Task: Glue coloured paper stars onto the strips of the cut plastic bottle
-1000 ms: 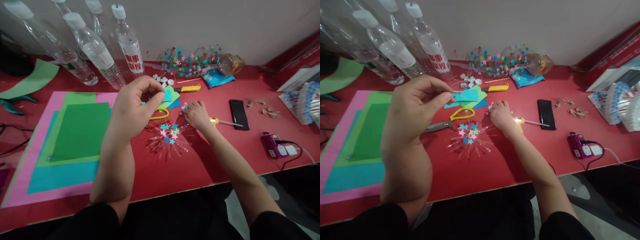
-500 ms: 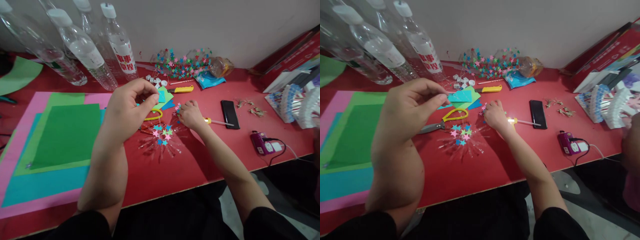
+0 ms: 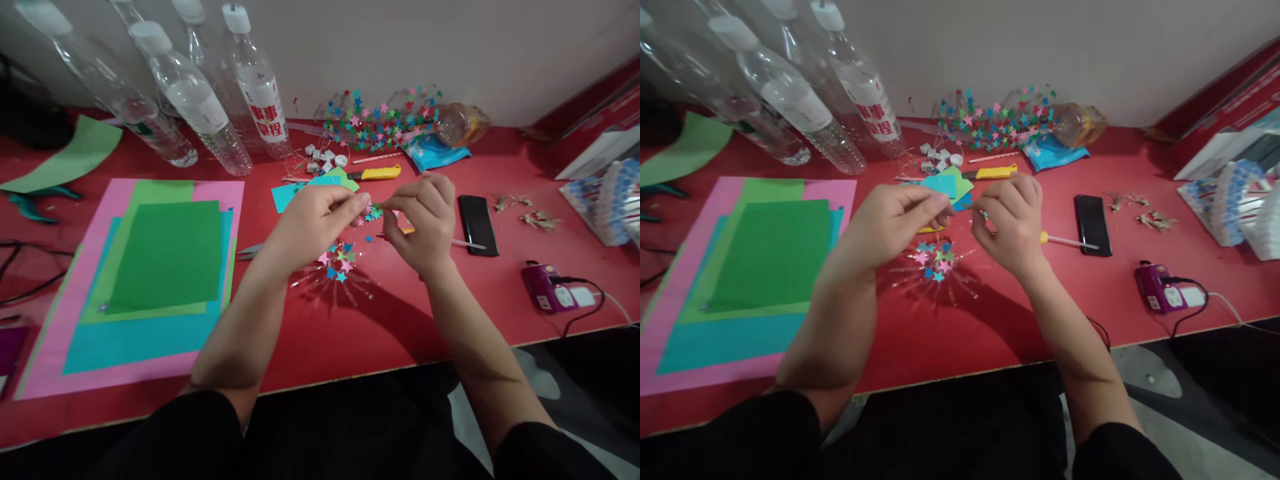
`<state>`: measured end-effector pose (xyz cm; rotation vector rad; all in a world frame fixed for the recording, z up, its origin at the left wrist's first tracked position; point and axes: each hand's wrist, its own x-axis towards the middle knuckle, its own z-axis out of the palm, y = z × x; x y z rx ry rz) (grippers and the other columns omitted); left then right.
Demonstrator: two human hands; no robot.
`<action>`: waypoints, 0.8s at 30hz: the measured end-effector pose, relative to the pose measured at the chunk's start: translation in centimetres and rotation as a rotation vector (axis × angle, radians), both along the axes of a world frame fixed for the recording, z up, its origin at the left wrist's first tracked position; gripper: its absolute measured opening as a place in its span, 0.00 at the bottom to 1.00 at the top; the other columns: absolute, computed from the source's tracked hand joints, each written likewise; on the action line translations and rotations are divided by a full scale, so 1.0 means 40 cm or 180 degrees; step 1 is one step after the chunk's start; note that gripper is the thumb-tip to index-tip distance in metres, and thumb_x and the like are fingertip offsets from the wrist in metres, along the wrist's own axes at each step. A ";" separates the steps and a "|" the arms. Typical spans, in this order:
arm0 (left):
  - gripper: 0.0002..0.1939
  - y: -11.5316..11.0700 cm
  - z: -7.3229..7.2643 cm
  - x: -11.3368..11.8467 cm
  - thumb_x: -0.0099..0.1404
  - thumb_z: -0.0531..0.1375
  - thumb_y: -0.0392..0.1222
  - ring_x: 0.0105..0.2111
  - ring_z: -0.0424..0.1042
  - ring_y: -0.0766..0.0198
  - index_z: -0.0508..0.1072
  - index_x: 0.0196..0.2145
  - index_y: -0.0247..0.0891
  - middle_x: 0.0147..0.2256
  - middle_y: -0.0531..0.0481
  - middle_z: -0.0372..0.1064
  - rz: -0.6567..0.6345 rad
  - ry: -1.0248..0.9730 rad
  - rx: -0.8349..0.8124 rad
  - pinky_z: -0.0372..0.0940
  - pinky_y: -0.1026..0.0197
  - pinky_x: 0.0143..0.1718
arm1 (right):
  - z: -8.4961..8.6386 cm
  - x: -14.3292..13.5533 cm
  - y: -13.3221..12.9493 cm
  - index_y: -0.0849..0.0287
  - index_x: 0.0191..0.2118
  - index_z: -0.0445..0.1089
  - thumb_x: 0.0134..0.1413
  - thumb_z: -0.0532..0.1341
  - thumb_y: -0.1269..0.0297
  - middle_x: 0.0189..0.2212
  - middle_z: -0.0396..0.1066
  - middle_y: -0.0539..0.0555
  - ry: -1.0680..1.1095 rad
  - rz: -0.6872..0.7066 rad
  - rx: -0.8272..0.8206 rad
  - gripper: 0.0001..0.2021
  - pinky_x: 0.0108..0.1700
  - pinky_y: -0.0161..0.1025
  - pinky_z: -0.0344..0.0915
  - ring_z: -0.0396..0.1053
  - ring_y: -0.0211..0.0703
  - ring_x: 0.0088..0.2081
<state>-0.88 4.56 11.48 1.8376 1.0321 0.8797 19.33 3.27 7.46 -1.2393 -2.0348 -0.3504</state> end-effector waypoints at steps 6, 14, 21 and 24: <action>0.16 -0.006 0.003 0.020 0.66 0.56 0.42 0.24 0.68 0.69 0.70 0.22 0.35 0.21 0.52 0.68 -0.0189 -0.0539 -0.0545 0.64 0.66 0.29 | -0.004 -0.029 -0.025 0.46 0.36 0.71 0.59 0.58 0.60 0.33 0.72 0.48 -0.0082 0.0120 0.0331 0.05 0.59 0.60 0.56 0.67 0.45 0.38; 0.07 -0.006 -0.011 0.022 0.62 0.58 0.38 0.27 0.69 0.68 0.73 0.27 0.35 0.25 0.53 0.70 -0.0123 -0.0676 -0.0520 0.65 0.65 0.31 | 0.025 -0.045 -0.040 0.51 0.38 0.70 0.63 0.55 0.56 0.38 0.71 0.52 0.0504 0.0059 -0.0233 0.09 0.53 0.55 0.61 0.68 0.47 0.43; 0.06 -0.007 -0.013 0.025 0.60 0.59 0.37 0.27 0.66 0.67 0.72 0.26 0.36 0.25 0.53 0.69 -0.0036 -0.0212 -0.0114 0.62 0.64 0.29 | 0.035 -0.063 -0.049 0.54 0.33 0.67 0.65 0.53 0.59 0.37 0.69 0.52 0.1239 0.0199 -0.1184 0.11 0.49 0.48 0.64 0.68 0.45 0.45; 0.05 -0.003 -0.014 0.019 0.60 0.60 0.39 0.27 0.66 0.67 0.72 0.28 0.36 0.25 0.53 0.69 -0.0058 -0.0132 -0.0101 0.62 0.64 0.30 | 0.028 -0.050 -0.038 0.54 0.33 0.66 0.66 0.53 0.60 0.37 0.70 0.52 0.1194 0.0227 -0.1183 0.10 0.49 0.46 0.63 0.68 0.44 0.44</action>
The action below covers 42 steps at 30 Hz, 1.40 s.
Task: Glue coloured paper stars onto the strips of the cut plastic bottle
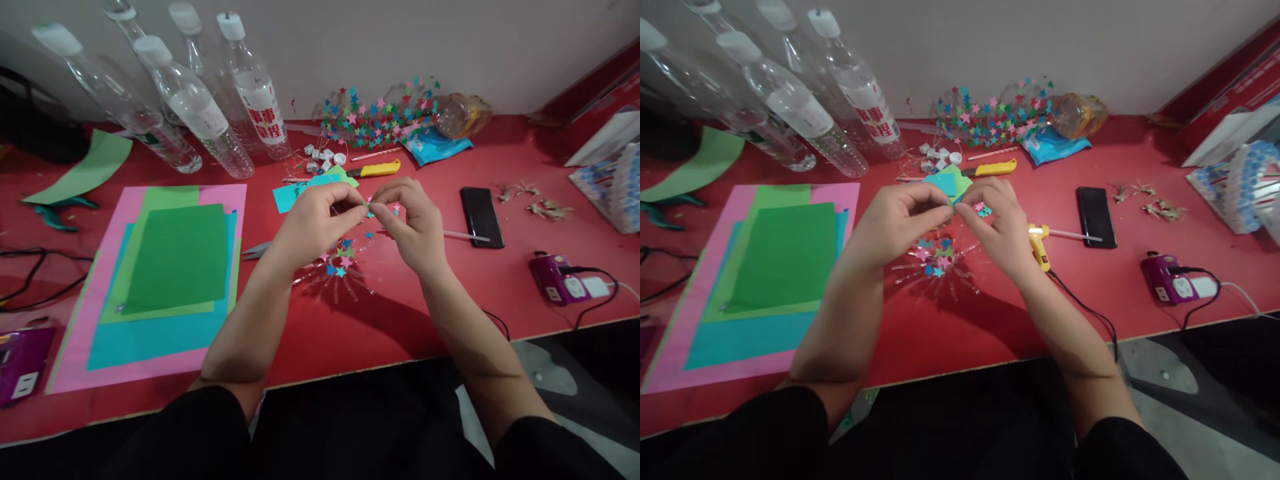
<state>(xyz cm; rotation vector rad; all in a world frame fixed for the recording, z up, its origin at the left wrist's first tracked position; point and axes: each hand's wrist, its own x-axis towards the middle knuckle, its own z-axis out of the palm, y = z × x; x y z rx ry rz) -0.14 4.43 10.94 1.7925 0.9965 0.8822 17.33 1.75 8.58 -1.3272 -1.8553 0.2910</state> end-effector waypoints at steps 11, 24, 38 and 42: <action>0.05 0.039 -0.003 -0.075 0.61 0.60 0.41 0.31 0.71 0.65 0.74 0.32 0.37 0.30 0.50 0.74 0.0533 0.0390 0.0295 0.64 0.63 0.35 | -0.147 0.098 0.116 0.60 0.34 0.74 0.62 0.54 0.68 0.41 0.73 0.61 -0.1574 -0.0609 -0.0791 0.12 0.46 0.49 0.57 0.63 0.54 0.46; 0.06 0.044 -0.025 -0.109 0.63 0.59 0.41 0.31 0.72 0.65 0.73 0.33 0.38 0.29 0.51 0.74 0.0576 0.0447 0.0089 0.65 0.63 0.35 | -0.069 0.087 -0.033 0.57 0.42 0.74 0.61 0.56 0.65 0.38 0.75 0.53 -0.0196 0.0458 -0.1297 0.10 0.38 0.38 0.64 0.70 0.38 0.35; 0.10 -0.115 -0.177 -0.240 0.59 0.61 0.39 0.21 0.73 0.61 0.68 0.39 0.36 0.25 0.49 0.73 0.0574 0.0352 -0.2787 0.66 0.62 0.18 | -0.108 0.073 -0.063 0.56 0.43 0.70 0.58 0.57 0.70 0.44 0.70 0.54 -0.0177 0.0993 -0.0858 0.09 0.41 0.38 0.66 0.68 0.38 0.38; 0.24 -0.171 -0.221 -0.198 0.61 0.64 0.40 0.28 0.77 0.61 0.64 0.54 0.39 0.34 0.45 0.77 0.0395 -0.0270 -0.3152 0.70 0.63 0.27 | -0.129 0.063 -0.058 0.57 0.41 0.70 0.58 0.58 0.68 0.41 0.71 0.54 -0.0056 0.1028 -0.1005 0.07 0.42 0.38 0.66 0.68 0.38 0.37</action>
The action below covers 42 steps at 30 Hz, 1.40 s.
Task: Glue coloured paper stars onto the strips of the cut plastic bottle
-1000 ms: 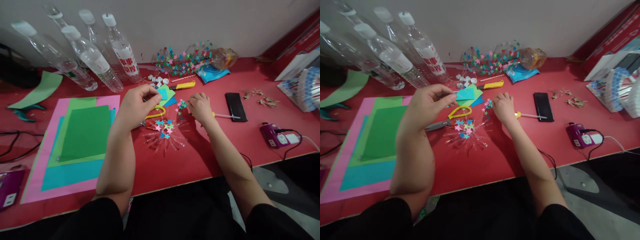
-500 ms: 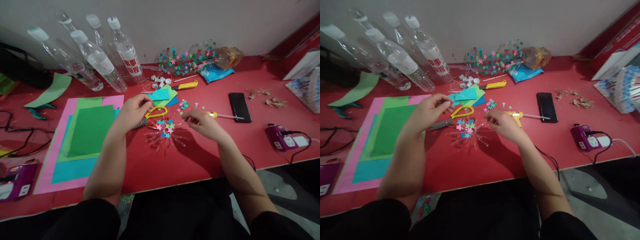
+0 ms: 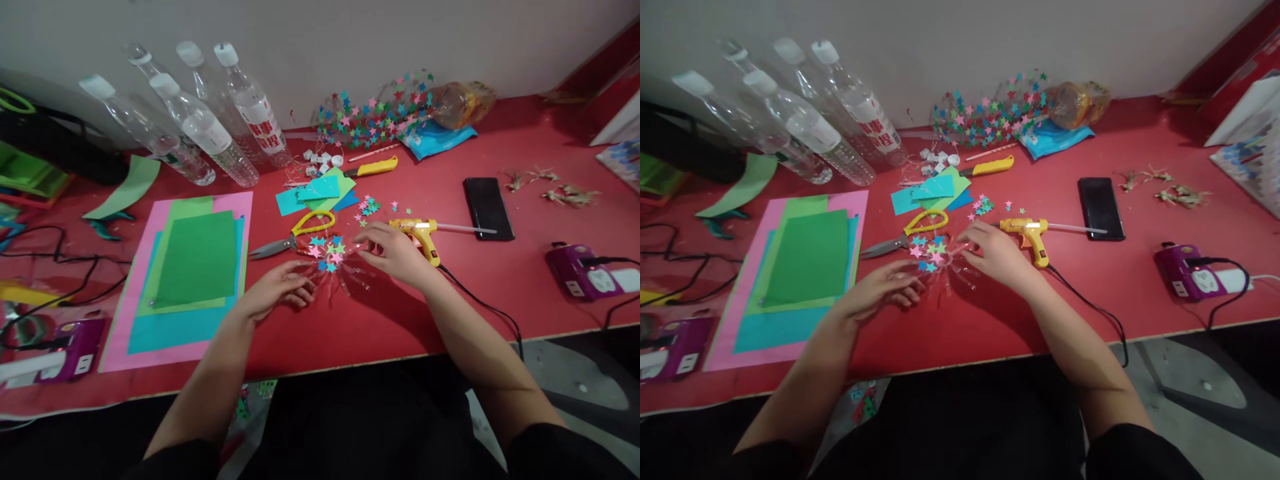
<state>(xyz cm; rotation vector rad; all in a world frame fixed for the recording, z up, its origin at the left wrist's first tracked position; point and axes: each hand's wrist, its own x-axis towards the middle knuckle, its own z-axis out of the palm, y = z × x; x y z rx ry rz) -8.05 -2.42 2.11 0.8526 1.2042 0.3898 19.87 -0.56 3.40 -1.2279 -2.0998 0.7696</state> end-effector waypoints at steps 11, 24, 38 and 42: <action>0.24 0.001 -0.040 0.083 0.61 0.63 0.34 0.39 0.79 0.61 0.62 0.54 0.39 0.39 0.43 0.78 0.0258 -0.0616 -0.0049 0.71 0.64 0.38 | -0.057 -0.044 0.006 0.58 0.36 0.73 0.54 0.61 0.68 0.33 0.76 0.52 0.0387 -0.0111 -0.0794 0.05 0.38 0.37 0.67 0.71 0.38 0.33; 0.18 0.009 0.002 0.152 0.50 0.71 0.36 0.42 0.76 0.57 0.72 0.38 0.36 0.41 0.47 0.76 0.0922 -0.1351 0.0541 0.72 0.56 0.43 | 0.044 -0.014 -0.011 0.58 0.29 0.70 0.52 0.63 0.60 0.25 0.68 0.47 0.1768 -0.0403 -0.0904 0.07 0.32 0.35 0.60 0.62 0.33 0.27; 0.08 0.083 0.026 0.241 0.50 0.65 0.28 0.32 0.78 0.62 0.68 0.24 0.36 0.28 0.53 0.75 0.1471 -0.2285 0.0379 0.72 0.64 0.34 | 0.130 0.011 -0.001 0.57 0.34 0.75 0.57 0.62 0.67 0.29 0.67 0.48 0.0931 -0.0696 0.0532 0.04 0.31 0.33 0.58 0.61 0.32 0.27; 0.08 0.085 -0.007 0.239 0.53 0.60 0.26 0.28 0.77 0.66 0.69 0.26 0.36 0.27 0.53 0.75 0.1728 -0.2189 -0.0044 0.71 0.68 0.31 | 0.092 0.005 -0.015 0.57 0.38 0.74 0.59 0.61 0.65 0.37 0.68 0.52 0.0661 -0.0703 0.0929 0.05 0.31 0.33 0.61 0.63 0.32 0.30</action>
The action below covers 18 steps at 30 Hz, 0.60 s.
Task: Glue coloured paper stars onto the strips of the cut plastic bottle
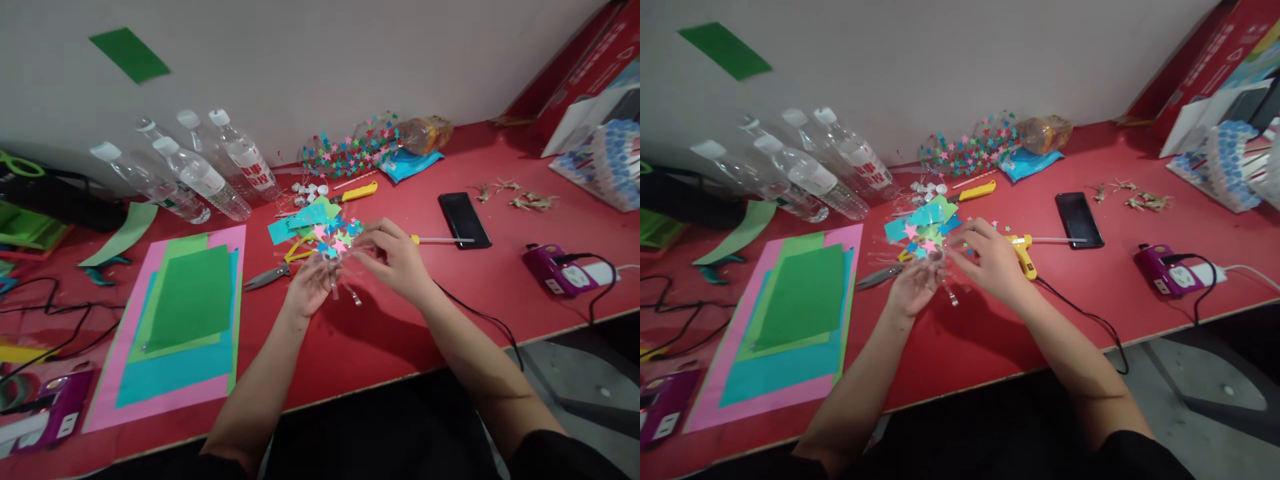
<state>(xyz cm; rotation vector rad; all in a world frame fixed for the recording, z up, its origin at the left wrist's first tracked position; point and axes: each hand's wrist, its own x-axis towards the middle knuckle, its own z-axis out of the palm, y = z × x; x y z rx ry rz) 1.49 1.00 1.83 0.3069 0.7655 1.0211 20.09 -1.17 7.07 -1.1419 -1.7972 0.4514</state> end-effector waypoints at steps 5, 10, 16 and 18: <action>0.06 0.006 -0.017 -0.004 0.56 0.59 0.27 0.29 0.76 0.66 0.70 0.28 0.36 0.29 0.50 0.76 -0.0004 -0.0023 -0.0165 0.71 0.68 0.31 | -0.013 0.009 -0.015 0.57 0.44 0.71 0.56 0.63 0.67 0.39 0.70 0.53 0.0023 -0.0176 0.0477 0.09 0.30 0.34 0.64 0.63 0.33 0.29; 0.06 0.008 -0.019 -0.004 0.58 0.57 0.28 0.27 0.75 0.67 0.70 0.28 0.36 0.31 0.48 0.76 -0.0091 0.0005 -0.0433 0.70 0.69 0.27 | -0.008 0.026 -0.016 0.55 0.46 0.70 0.53 0.63 0.71 0.38 0.71 0.52 0.0141 -0.0261 0.0822 0.13 0.29 0.35 0.66 0.64 0.34 0.28; 0.12 0.007 -0.021 0.000 0.59 0.55 0.29 0.26 0.73 0.68 0.75 0.38 0.34 0.28 0.47 0.73 -0.0161 -0.0193 -0.0449 0.69 0.71 0.26 | -0.003 0.026 -0.010 0.55 0.44 0.69 0.54 0.62 0.73 0.37 0.75 0.54 -0.0347 -0.0166 0.1306 0.12 0.39 0.44 0.70 0.73 0.44 0.39; 0.11 0.006 -0.025 -0.001 0.59 0.55 0.29 0.26 0.72 0.69 0.75 0.37 0.35 0.28 0.47 0.72 -0.0141 -0.0167 -0.0472 0.69 0.71 0.27 | -0.003 0.020 -0.009 0.54 0.46 0.68 0.55 0.62 0.73 0.37 0.76 0.53 -0.0456 -0.0125 0.1372 0.13 0.40 0.44 0.70 0.73 0.43 0.39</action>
